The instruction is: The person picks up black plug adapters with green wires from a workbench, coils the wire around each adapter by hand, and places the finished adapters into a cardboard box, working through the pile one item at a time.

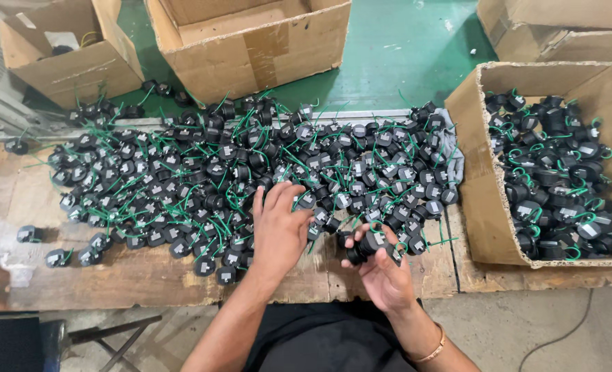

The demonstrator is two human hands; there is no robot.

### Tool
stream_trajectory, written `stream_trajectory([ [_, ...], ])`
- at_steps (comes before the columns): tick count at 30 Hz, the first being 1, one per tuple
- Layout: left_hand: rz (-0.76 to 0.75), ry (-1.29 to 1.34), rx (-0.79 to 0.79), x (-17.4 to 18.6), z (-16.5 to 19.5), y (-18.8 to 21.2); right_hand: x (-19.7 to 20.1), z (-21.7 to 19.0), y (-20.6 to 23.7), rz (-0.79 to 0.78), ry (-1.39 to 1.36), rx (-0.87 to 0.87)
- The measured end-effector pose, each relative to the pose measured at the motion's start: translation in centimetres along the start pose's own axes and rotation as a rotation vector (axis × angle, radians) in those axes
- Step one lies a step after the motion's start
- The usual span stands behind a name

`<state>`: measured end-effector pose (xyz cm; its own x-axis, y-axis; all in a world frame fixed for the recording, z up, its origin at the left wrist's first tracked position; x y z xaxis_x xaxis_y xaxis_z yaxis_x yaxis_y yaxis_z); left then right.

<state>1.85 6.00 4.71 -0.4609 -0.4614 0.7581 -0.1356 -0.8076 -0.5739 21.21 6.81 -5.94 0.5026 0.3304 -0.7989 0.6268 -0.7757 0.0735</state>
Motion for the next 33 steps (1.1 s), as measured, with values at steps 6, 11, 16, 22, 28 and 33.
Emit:
stream_trajectory([
  [6,0.176,0.375,-0.086,0.6,1.4,0.8,-0.2,-0.6,-0.4,0.064,0.019,-0.014],
  [11,0.298,0.837,-0.14,0.9,3.0,1.3,-0.2,0.5,-0.7,0.103,0.018,-0.109],
  [16,0.31,0.675,-0.147,0.7,4.0,1.3,-0.1,3.9,0.1,0.076,0.036,-0.316],
  [22,0.235,0.787,-0.134,0.2,2.4,3.6,1.3,2.5,0.0,0.145,0.043,-0.187],
  [28,0.173,1.24,0.257,-4.5,0.7,5.1,-0.3,2.9,0.2,0.005,0.252,-0.125],
  [33,0.139,0.686,0.028,-0.6,0.3,3.7,0.5,2.5,0.3,-0.013,0.096,-0.129],
])
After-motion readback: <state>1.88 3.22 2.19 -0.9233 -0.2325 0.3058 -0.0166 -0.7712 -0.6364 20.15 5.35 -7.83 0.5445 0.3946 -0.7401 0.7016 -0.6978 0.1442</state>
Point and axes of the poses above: each hand's wrist, its own y-axis away from the middle knuckle, its own x-axis out of the back of the hand, z = x × y, the point moved 8 cm from there along -y, towards the middle knuckle, and after that the axes turned 13 degrees about -x, right-handed, at the moved point
